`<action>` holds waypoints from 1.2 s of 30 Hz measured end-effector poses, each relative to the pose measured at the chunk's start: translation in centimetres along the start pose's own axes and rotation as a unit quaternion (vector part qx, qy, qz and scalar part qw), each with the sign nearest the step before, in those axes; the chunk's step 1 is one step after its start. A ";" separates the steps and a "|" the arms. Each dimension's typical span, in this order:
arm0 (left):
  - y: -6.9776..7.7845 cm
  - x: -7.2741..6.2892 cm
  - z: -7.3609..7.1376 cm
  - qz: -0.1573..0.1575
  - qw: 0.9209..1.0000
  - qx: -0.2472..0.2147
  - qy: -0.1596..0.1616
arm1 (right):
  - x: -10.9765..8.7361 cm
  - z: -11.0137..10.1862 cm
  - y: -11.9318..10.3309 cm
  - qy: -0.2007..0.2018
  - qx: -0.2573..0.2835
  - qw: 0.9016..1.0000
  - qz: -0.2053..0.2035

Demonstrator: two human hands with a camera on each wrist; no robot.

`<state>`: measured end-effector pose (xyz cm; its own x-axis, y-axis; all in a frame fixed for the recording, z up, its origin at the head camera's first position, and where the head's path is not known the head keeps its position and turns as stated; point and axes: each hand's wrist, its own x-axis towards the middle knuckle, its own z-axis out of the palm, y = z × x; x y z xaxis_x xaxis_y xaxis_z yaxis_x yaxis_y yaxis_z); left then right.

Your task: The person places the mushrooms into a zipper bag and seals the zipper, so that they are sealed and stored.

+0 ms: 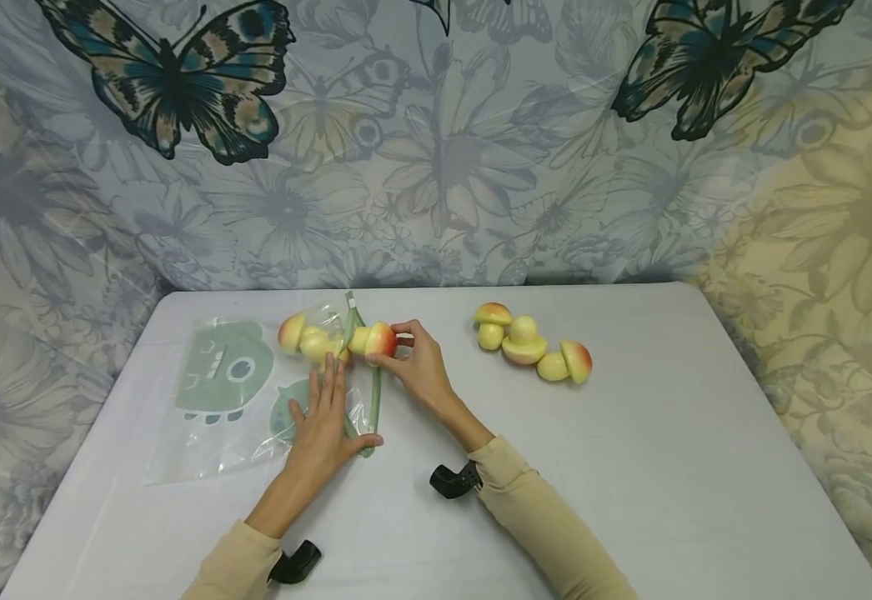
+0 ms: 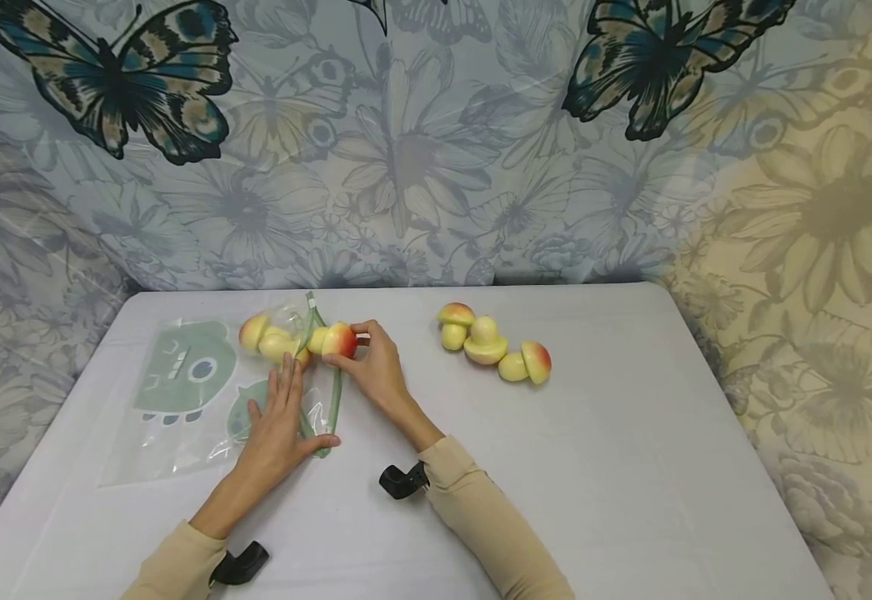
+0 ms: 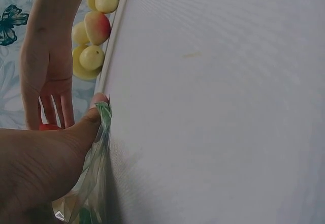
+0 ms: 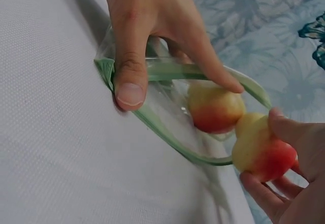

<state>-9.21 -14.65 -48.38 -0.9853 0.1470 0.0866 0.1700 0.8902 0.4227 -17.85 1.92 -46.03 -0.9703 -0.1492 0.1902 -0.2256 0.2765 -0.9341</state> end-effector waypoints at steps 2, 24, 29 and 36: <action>0.0 0.0 0.0 0.000 1.000 0.002 0.001 | -0.1 0.1 0.1 -0.003 0.003 1.000 0.000; 0.0 0.1 0.0 0.004 1.000 0.004 -0.003 | -0.6 1.2 0.6 -0.049 0.009 0.998 -0.025; 0.0 0.1 0.0 0.003 1.000 0.002 -0.003 | -0.4 1.1 0.6 -0.044 0.008 0.999 -0.022; 0.0 0.0 0.1 0.005 1.000 0.004 -0.004 | -0.4 1.5 0.6 -0.045 0.003 0.999 -0.028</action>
<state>-9.25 -14.61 -48.44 -0.9835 0.1603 0.0833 0.1805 0.8922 0.4141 -17.50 0.74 -47.07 -0.9443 -0.2494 0.2145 -0.2787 0.2600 -0.9245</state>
